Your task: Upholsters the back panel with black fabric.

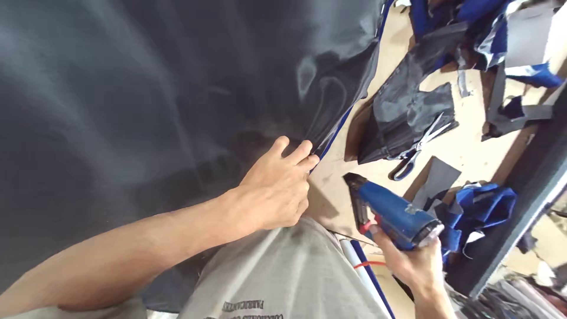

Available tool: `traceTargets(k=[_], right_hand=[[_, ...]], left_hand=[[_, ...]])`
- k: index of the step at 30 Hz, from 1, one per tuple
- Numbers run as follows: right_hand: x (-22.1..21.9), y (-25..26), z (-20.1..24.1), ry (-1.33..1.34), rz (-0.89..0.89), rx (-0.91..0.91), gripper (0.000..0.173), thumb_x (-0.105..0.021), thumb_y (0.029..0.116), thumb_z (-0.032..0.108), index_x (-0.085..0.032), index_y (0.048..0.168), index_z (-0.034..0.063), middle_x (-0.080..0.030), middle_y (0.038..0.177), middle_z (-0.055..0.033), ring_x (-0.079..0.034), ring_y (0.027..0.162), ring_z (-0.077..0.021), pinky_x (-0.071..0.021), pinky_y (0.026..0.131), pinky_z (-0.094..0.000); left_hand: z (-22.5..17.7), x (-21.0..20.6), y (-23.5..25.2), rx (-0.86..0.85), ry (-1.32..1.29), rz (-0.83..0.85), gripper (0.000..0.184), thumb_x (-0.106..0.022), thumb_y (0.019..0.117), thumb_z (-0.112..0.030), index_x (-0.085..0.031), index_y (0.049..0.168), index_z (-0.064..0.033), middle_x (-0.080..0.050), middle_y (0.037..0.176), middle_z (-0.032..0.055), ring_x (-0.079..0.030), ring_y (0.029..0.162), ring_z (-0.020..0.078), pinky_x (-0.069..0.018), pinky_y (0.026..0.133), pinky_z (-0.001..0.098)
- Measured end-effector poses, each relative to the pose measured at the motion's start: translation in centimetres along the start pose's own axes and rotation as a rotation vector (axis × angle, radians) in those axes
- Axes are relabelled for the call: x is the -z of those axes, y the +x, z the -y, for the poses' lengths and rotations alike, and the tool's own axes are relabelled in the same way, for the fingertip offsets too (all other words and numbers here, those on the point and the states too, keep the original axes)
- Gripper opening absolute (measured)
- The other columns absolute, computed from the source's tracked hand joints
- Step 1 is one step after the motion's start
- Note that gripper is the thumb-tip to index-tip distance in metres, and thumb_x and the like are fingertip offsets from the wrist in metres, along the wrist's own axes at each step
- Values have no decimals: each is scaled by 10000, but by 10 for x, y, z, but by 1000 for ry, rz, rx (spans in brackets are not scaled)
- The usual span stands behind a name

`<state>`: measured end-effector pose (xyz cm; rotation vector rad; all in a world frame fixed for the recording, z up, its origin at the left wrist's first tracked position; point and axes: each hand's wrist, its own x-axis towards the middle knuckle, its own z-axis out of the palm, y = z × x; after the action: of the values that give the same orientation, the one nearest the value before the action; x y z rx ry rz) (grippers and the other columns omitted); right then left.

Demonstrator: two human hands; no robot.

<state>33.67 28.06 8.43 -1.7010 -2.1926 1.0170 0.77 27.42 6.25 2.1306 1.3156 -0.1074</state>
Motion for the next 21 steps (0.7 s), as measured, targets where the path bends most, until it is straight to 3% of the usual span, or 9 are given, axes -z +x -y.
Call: traceTargets(k=[2,5,8,14,21], right_hand=[[-1,21,20,43,116,199,307,-724,882,392,-694,1032,126,-753,920,62,-695,875,67,-598,774,-166],[-1,48,39,-35,214,329,343,-704,874,390,-727,1079,117,-761,921,34,-683,878,77,-566,771,-138],[-4,60,43,-112,249,348,359,-693,869,381,-743,1079,94,-763,895,-1,-686,851,54,-553,751,-147],[-7,61,42,-155,262,330,372,-690,860,381,-747,1078,86,-764,887,-23,-694,834,26,-553,734,-166],[-6,53,33,-176,221,341,364,-678,855,373,-753,1058,80,-759,853,-44,-707,791,-39,-565,695,-234]], left_hand=[[2,-5,-1,-9,-19,-50,444,-393,1002,-343,-774,1062,-123,-523,1554,57,-335,1523,331,-207,1167,667],[4,-6,-1,-4,-48,-70,428,-398,1000,-338,-764,1088,-136,-546,1530,50,-344,1518,308,-189,1188,633],[5,-6,0,-11,-61,-72,433,-393,999,-323,-758,1128,-130,-542,1536,51,-344,1521,302,-180,1195,626],[4,-2,0,-22,-67,-26,399,-436,978,-320,-778,1029,-122,-507,1568,57,-322,1535,299,-168,1196,637],[3,-2,0,-21,-46,-25,410,-430,989,-325,-782,1072,-131,-544,1533,68,-340,1525,307,-172,1200,633]])
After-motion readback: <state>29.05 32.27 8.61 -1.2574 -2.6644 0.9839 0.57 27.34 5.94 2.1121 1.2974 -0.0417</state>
